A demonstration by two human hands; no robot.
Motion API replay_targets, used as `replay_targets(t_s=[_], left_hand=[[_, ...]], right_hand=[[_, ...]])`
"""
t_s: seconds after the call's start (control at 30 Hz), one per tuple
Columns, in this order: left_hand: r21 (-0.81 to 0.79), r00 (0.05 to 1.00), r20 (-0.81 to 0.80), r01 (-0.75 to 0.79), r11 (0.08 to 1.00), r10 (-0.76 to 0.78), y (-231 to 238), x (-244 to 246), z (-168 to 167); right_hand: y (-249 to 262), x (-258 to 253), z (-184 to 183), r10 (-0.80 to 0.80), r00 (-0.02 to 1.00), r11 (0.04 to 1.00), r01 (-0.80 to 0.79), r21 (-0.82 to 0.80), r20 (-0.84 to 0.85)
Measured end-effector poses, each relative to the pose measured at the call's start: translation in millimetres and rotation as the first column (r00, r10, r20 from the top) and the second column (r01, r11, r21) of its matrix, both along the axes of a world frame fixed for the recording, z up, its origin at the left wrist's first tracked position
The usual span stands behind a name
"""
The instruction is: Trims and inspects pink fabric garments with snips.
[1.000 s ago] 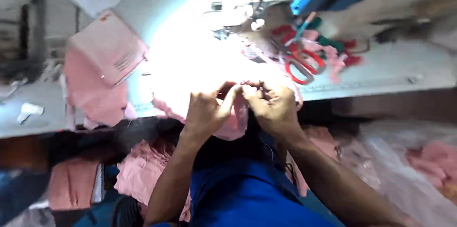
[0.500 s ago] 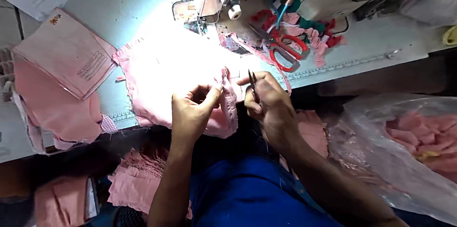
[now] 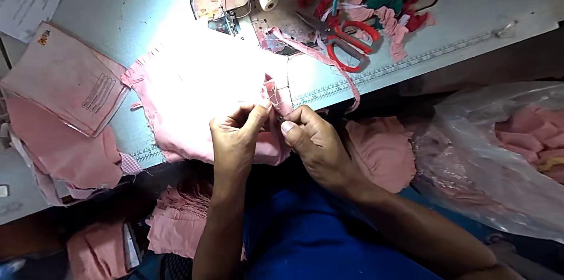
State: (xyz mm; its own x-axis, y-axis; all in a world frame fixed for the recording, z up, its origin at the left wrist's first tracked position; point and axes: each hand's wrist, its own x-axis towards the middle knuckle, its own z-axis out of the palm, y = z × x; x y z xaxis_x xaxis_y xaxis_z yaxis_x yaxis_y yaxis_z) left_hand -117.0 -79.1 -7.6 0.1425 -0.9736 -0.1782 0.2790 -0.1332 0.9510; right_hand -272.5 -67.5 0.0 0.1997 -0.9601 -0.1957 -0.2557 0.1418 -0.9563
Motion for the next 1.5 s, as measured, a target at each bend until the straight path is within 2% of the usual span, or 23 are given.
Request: replay_targets(t_s=[0.3, 0.77, 1.03, 1.1, 1.17, 1.23, 1.27, 1.37, 1.5], left_hand=[[-0.027, 1.000, -0.015, -0.009, 1.000, 0.008, 0, -4, -1], [-0.020, 0.998, -0.041, -0.045, 0.999, 0.044, 2, -7, -2], [-0.052, 0.999, -0.036, -0.031, 0.998, 0.029, 1, -8, 1], [-0.059, 0.999, -0.039, -0.031, 0.998, 0.029, 1, -8, 1], [-0.063, 0.999, -0.029, -0.031, 0.998, 0.029, 1, -7, 1], [-0.064, 1.000, -0.006, -0.030, 0.997, 0.030, 0, -6, 1], [-0.065, 1.000, 0.005, -0.028, 0.998, 0.028, -1, -6, 2], [-0.051, 1.000, 0.024, -0.017, 0.999, 0.019, -2, -5, 3], [-0.048, 1.000, -0.010, -0.006, 0.999, 0.006, -3, -6, 3]], right_hand=[[-3, 4, 1, -0.062, 0.987, 0.987, 0.039, -0.156, -0.151], [-4, 5, 1, -0.076, 0.975, 0.988, 0.045, -0.149, -0.209], [-11, 9, 2, -0.102, 0.965, 0.973, 0.046, -0.228, -0.241], [-14, 7, 2, -0.061, 0.987, 0.983, 0.034, -0.179, -0.147], [-19, 3, 1, 0.004, 0.990, 1.000, -0.005, 0.011, 0.141], [-25, 1, 1, 0.000, 0.912, 0.976, -0.089, 0.198, 0.411], [-27, 0, 3, -0.012, 0.877, 0.957, -0.128, 0.258, 0.480], [-30, -1, 5, -0.045, 0.842, 0.932, -0.159, 0.327, 0.538], [-28, 2, 3, -0.022, 0.904, 0.974, -0.077, 0.214, 0.426]])
